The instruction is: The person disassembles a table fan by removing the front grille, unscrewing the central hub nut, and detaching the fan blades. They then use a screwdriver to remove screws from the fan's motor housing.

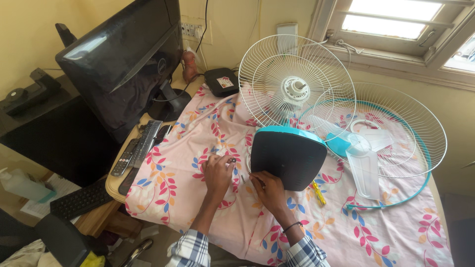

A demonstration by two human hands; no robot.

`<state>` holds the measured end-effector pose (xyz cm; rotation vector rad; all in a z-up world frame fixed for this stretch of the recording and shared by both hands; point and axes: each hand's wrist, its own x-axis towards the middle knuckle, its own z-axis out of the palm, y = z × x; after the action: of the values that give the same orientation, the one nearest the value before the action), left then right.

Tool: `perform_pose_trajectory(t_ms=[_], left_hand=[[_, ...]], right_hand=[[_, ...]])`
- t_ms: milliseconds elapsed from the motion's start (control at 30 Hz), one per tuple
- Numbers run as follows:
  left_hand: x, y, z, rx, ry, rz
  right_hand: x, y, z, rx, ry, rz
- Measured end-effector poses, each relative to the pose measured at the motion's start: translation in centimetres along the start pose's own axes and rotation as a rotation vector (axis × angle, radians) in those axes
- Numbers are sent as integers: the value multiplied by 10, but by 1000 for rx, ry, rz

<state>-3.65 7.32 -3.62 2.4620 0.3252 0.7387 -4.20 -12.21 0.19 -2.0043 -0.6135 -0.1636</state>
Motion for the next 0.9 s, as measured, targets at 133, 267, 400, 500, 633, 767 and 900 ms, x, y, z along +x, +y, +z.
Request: perform_pose_trajectory(t_ms=[133, 267, 400, 500, 633, 767, 900], left_hand=[[2, -1, 8, 214, 6, 48], [-1, -3, 12, 234, -8, -1], [-4, -9, 10, 162, -10, -9], [-8, -12, 9, 83, 114, 34], [-12, -10, 6, -394, 88, -4], [-24, 10, 6, -778, -10, -23], [-28, 29, 9, -830, -35, 15]], right_hand=[[0, 0, 0, -17, -12, 2], [0, 1, 0, -33, -5, 0], [0, 1, 1, -48, -16, -1], [0, 1, 0, -73, -13, 2], [0, 2, -5, -44, 0, -30], [-6, 5, -15, 1, 4, -16], [-22, 14, -35, -4, 88, -74]])
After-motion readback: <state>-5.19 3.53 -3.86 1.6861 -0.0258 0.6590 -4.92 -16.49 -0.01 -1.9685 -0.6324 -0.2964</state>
